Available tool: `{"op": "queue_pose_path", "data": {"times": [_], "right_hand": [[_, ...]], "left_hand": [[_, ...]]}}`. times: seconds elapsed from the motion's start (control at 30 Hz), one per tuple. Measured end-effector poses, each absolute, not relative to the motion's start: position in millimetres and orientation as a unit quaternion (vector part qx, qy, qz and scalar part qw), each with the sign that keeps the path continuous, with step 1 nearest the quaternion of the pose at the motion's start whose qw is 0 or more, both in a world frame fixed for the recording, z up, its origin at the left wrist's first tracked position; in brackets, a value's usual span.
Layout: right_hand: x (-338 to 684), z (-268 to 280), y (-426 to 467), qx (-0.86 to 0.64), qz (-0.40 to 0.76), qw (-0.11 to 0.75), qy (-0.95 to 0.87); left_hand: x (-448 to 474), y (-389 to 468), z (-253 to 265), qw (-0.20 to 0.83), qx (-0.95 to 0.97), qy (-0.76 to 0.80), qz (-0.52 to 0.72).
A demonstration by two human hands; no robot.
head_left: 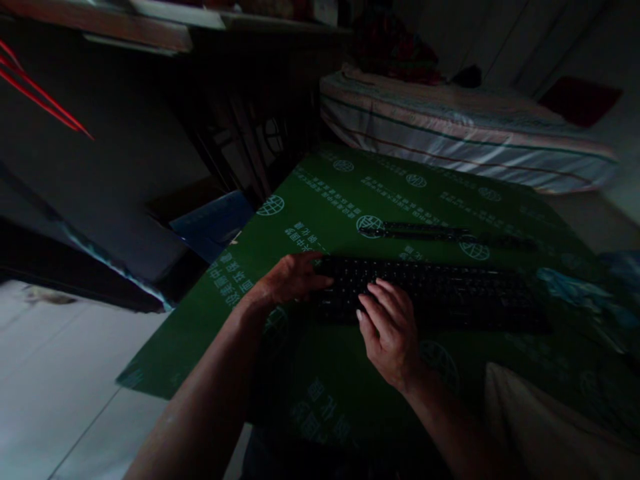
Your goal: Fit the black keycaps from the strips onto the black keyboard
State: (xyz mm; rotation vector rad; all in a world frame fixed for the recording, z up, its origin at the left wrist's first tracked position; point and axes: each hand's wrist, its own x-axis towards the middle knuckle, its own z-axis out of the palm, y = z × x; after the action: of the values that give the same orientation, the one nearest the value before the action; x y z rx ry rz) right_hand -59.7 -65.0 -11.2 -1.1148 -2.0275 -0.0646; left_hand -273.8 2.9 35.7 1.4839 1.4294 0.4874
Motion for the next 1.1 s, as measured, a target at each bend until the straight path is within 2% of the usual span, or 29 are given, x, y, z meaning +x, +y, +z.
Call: {"op": "queue_pose_path", "data": {"times": [0.27,0.87,1.1], "right_hand": [[-60,-11,-65,-0.436,-0.026,0.414,-0.799],[-59,-11,-65,-0.438,-0.027,0.402,-0.804],[-60,-12,-65,-0.441,-0.020,0.402,-0.802]], "left_hand": [[-272,5,30,0.469,0.605,0.607,0.212],[-274,4,34,0.503,0.598,0.588,0.207],[-262,7,34,0.458,0.552,0.657,0.232]]}}
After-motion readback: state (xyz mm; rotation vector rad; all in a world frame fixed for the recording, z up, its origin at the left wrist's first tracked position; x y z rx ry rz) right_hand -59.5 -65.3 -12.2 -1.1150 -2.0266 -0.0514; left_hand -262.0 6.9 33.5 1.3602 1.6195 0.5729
